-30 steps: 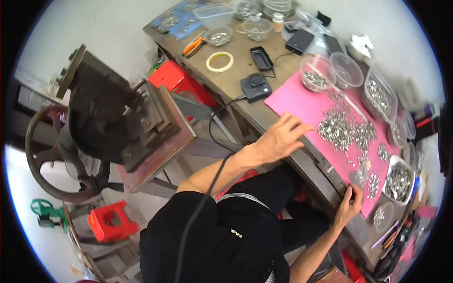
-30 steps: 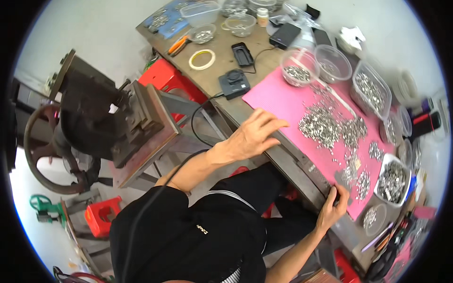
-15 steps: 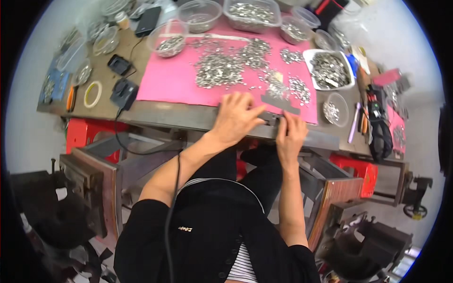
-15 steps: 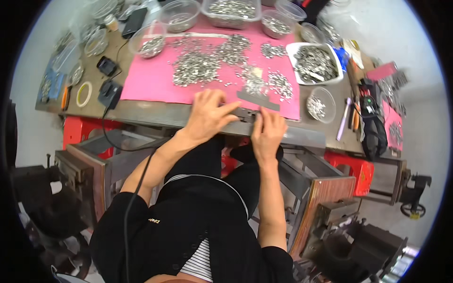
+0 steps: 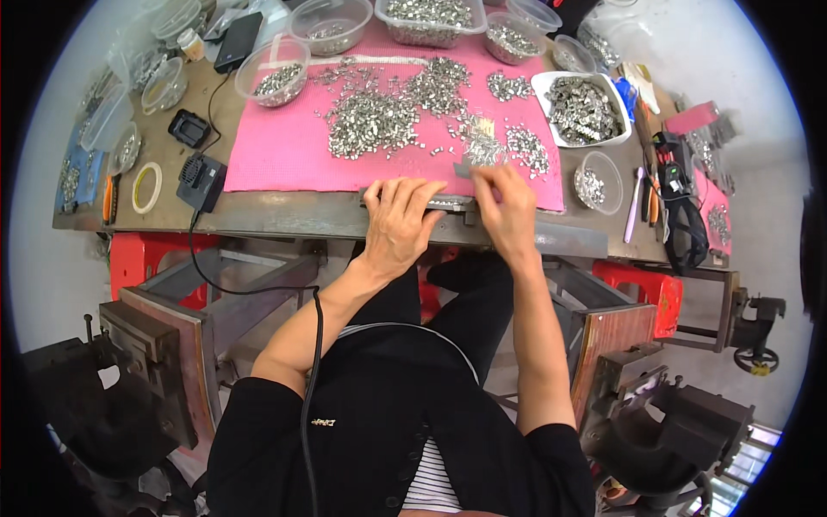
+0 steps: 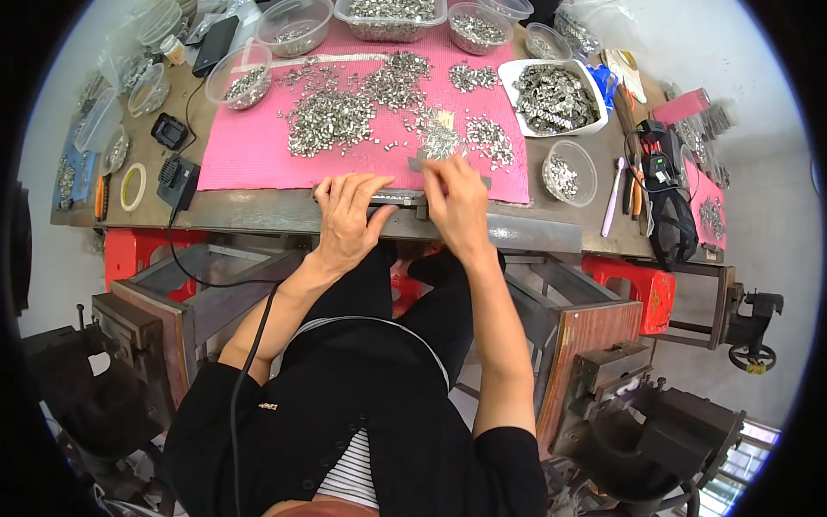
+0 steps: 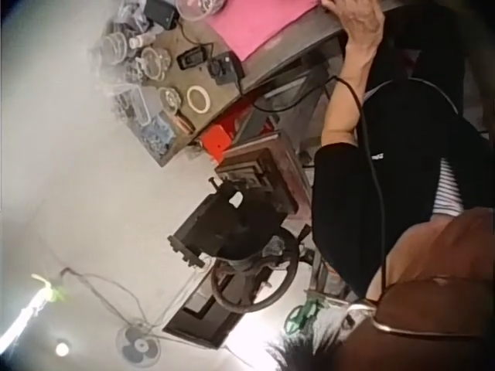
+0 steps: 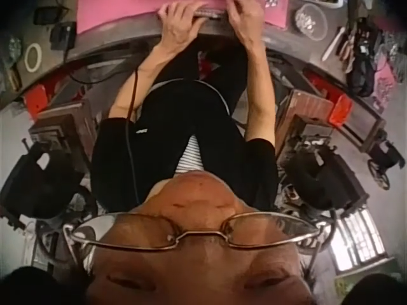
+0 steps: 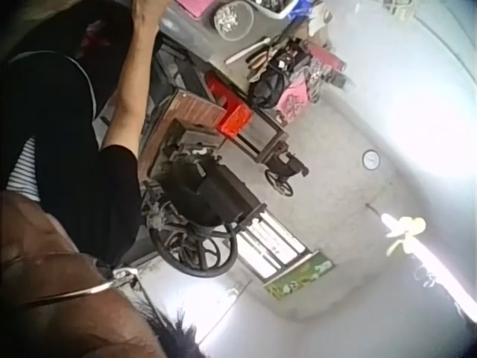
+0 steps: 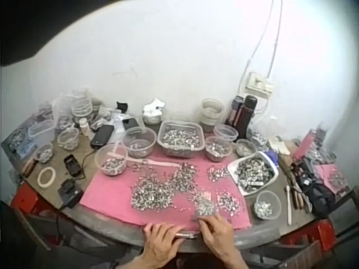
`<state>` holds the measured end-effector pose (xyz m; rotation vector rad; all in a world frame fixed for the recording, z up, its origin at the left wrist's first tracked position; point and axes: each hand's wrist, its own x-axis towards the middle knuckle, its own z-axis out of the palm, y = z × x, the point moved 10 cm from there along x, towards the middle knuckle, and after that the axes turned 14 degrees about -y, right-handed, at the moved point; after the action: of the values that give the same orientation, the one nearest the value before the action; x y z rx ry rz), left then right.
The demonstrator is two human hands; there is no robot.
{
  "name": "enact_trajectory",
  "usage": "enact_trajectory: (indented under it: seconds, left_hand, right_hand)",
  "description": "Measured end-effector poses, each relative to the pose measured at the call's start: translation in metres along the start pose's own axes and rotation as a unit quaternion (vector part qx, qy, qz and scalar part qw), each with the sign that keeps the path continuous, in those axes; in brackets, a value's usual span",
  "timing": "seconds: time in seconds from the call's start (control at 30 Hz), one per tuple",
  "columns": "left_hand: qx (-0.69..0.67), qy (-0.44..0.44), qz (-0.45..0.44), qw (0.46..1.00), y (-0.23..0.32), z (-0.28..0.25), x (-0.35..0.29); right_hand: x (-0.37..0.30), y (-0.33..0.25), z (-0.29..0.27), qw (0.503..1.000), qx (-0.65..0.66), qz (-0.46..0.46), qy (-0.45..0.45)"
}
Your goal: Assembling small metal components into a jig for manufacturing.
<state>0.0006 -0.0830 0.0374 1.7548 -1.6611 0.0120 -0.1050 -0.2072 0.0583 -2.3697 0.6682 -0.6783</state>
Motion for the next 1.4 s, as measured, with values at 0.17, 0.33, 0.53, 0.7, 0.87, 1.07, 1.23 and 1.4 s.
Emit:
enact_trajectory:
  seconds: [0.17,0.33,0.53,0.7,0.87,1.07,1.23,1.4]
  left_hand:
    - [-0.017,0.008,0.008,1.0,-0.002,0.0,-0.001]
    - [-0.011,0.016,0.003,1.0,-0.004,-0.002,-0.002]
    - [-0.012,0.019,0.007,1.0,-0.003,-0.003,-0.004]
    - [-0.013,0.021,0.008,1.0,-0.003,-0.002,-0.003]
    - [-0.013,0.023,0.01,1.0,-0.003,-0.002,-0.003]
    - [-0.015,0.021,0.006,1.0,-0.005,-0.002,-0.002]
    - [-0.029,0.012,0.006,0.999,-0.003,-0.003,-0.003]
    - [-0.065,-0.013,0.001,0.998,0.001,-0.012,0.002]
  right_hand:
    - [0.056,0.005,0.033,0.988,-0.12,-0.085,-0.058]
    - [0.056,0.004,0.035,0.984,-0.145,-0.086,-0.064]
    - [0.005,0.012,0.014,0.979,0.165,0.098,-0.073]
    - [-0.02,-0.003,0.026,0.985,0.17,0.017,-0.037]
    - [-0.025,0.001,0.026,0.981,0.192,0.024,0.016]
    - [-0.022,-0.003,0.027,0.987,0.16,0.028,0.011]
    - [-0.027,-0.032,0.022,0.995,-0.041,-0.09,0.021]
    - [-0.04,-0.049,0.025,0.973,-0.176,-0.151,0.016]
